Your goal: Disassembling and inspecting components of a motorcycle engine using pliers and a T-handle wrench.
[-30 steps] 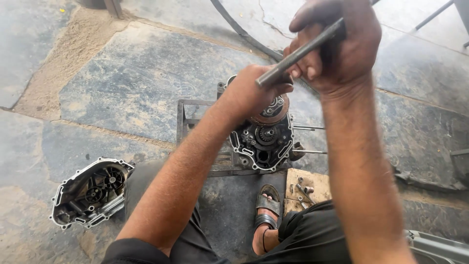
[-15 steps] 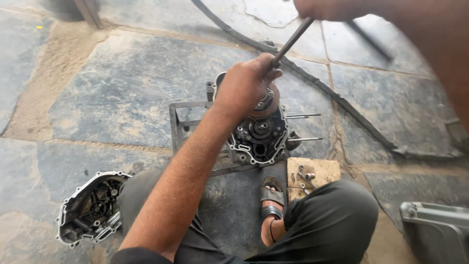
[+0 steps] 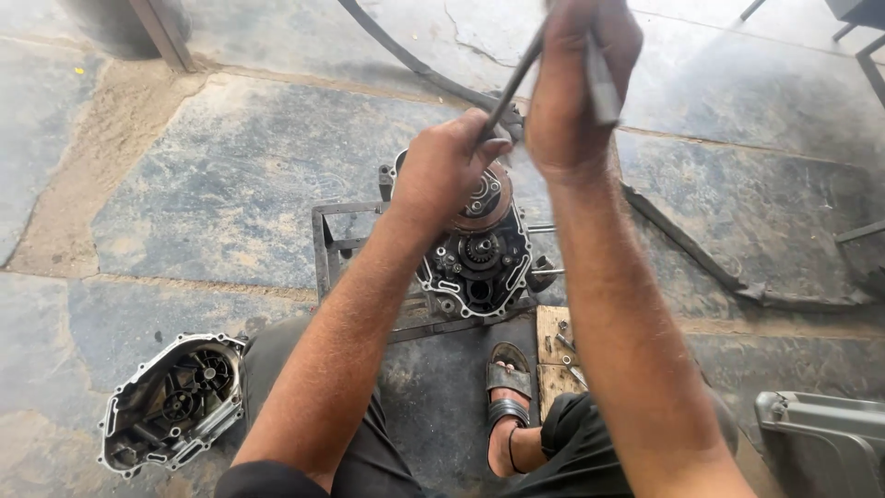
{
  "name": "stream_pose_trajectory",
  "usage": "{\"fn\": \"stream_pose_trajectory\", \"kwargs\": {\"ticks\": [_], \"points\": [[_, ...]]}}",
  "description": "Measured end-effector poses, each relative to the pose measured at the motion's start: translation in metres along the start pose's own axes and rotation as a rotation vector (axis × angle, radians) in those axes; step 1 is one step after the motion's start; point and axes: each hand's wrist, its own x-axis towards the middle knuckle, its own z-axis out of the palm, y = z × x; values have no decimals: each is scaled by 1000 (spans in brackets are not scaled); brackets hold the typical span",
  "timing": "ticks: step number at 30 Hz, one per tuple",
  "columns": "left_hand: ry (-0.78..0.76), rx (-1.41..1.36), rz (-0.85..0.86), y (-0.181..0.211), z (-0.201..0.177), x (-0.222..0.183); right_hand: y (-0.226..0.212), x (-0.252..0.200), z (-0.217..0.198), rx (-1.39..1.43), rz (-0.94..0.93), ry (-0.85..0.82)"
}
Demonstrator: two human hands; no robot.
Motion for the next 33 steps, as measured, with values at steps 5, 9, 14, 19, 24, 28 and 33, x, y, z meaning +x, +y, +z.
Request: {"fn": "stream_pose_trajectory", "kwargs": {"ticks": [5, 9, 14, 19, 24, 28, 33], "points": [[-100, 66, -76, 0, -8, -2, -30, 12, 10, 902, 428, -194], [-192, 70, -87, 3, -13, -4, -60, 47, 1, 927, 425, -427], [-188, 11, -82, 13, -21, -2, -67, 95, -8, 808, 874, -1012], [-118, -79, -26, 17, -23, -5, -125, 137, 25, -236, 759, -1285], [-103, -45, -74, 8, -17, -4, -128, 104, 24, -981, -92, -1298], [-126, 78, -26, -8, -2, -2, -93, 53, 21, -579, -535, -546], [-121, 86, -64, 14, -11, -3, -105, 13, 40, -97, -114, 85]]}}
